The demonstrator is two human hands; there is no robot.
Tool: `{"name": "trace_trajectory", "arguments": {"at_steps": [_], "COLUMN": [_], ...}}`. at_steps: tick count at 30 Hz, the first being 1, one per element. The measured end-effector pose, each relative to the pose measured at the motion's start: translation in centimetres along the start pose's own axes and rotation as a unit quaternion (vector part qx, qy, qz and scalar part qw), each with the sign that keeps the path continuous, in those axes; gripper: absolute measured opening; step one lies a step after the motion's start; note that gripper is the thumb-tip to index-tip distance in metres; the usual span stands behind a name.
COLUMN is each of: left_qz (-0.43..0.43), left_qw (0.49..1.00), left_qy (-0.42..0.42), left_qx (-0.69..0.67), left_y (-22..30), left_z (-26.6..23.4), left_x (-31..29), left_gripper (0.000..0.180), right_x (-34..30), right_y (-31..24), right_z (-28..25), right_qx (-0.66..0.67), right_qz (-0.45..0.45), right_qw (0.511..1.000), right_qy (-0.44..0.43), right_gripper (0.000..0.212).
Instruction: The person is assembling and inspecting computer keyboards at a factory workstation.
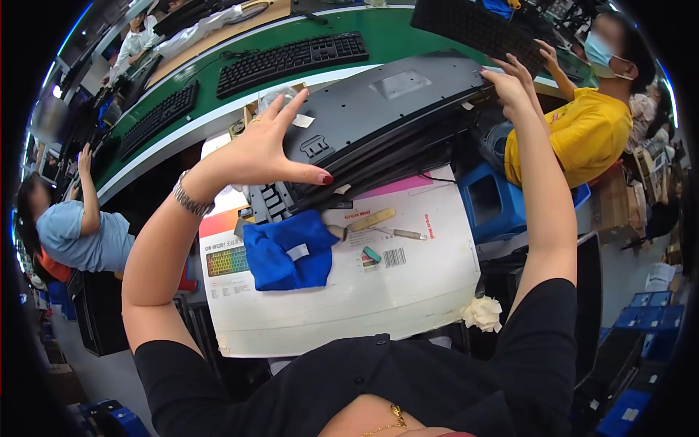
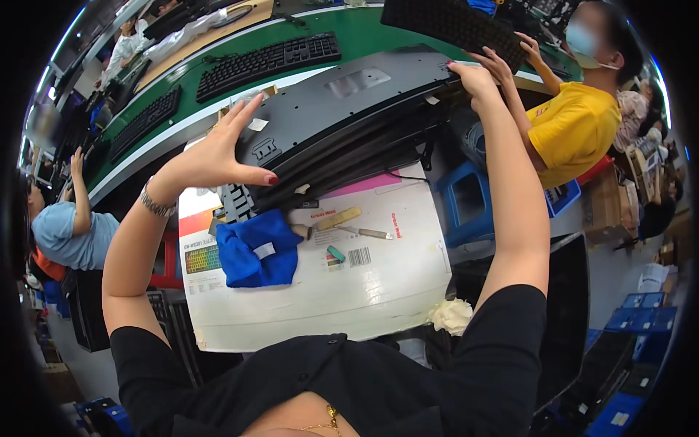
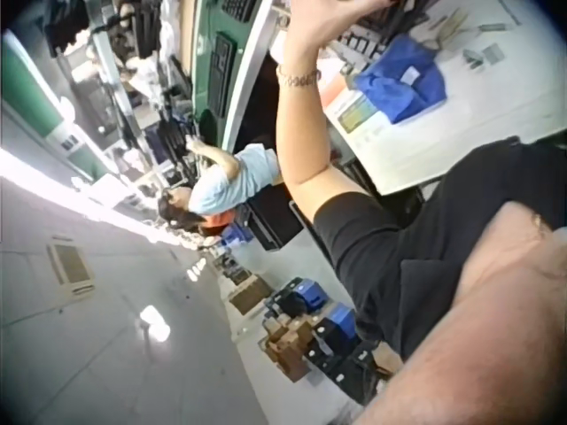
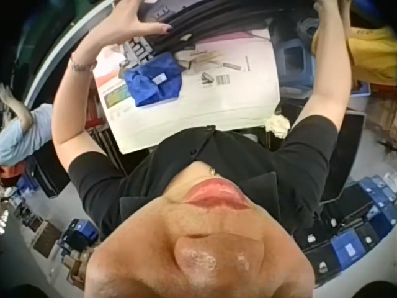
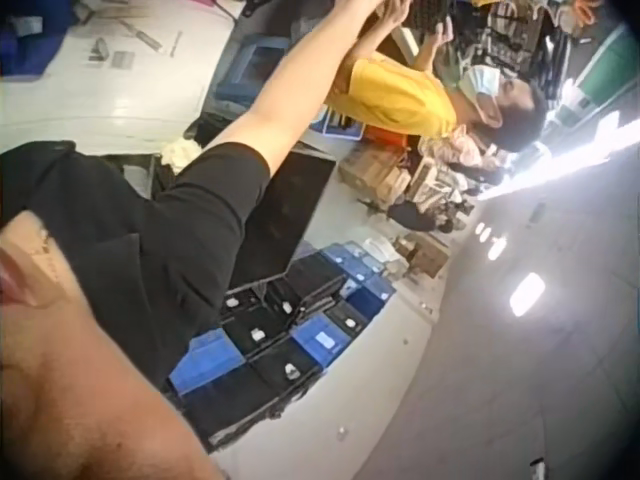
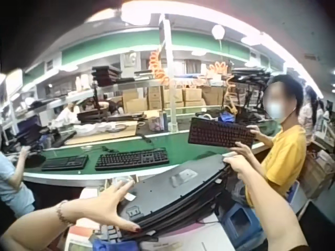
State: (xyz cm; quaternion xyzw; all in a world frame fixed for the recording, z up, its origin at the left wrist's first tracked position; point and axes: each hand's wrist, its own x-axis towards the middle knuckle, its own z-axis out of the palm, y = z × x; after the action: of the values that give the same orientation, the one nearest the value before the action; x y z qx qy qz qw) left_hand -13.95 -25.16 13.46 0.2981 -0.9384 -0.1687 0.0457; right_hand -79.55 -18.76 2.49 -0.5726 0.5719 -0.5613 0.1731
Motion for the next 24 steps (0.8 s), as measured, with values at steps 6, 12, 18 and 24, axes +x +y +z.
{"name": "trace_trajectory", "arguments": {"at_steps": [6, 12, 18, 24], "left_qz": [-0.058, 0.031, 0.103, 0.079], "left_qw": [0.998, 0.972, 0.966, 0.975], "left_qy": [0.012, 0.181, 0.219, 0.206], "left_qx": [-0.007, 0.146, 0.086, 0.03], "left_y": [3.3, 8.2, 13.5, 14.5], "left_z": [-0.9, -1.8, 1.4, 7.5], "left_x": [-1.1, -6.2, -13.9, -23.3], "left_gripper": [0.134, 0.133, 0.135, 0.134], "right_x": [-3.2, -11.6, -22.3, -30.5], "right_y": [-7.6, -16.6, -23.5, -23.6], "right_z": [4.7, 4.4, 3.7, 3.6], "right_qx": [0.197, 0.286, 0.331, 0.322], "right_qz": [0.088, 0.15, 0.231, 0.3], "right_qw": [0.976, 0.938, 0.905, 0.894], "right_qy": [0.033, 0.124, 0.138, 0.085], "right_gripper": [0.045, 0.047, 0.034, 0.039]}}
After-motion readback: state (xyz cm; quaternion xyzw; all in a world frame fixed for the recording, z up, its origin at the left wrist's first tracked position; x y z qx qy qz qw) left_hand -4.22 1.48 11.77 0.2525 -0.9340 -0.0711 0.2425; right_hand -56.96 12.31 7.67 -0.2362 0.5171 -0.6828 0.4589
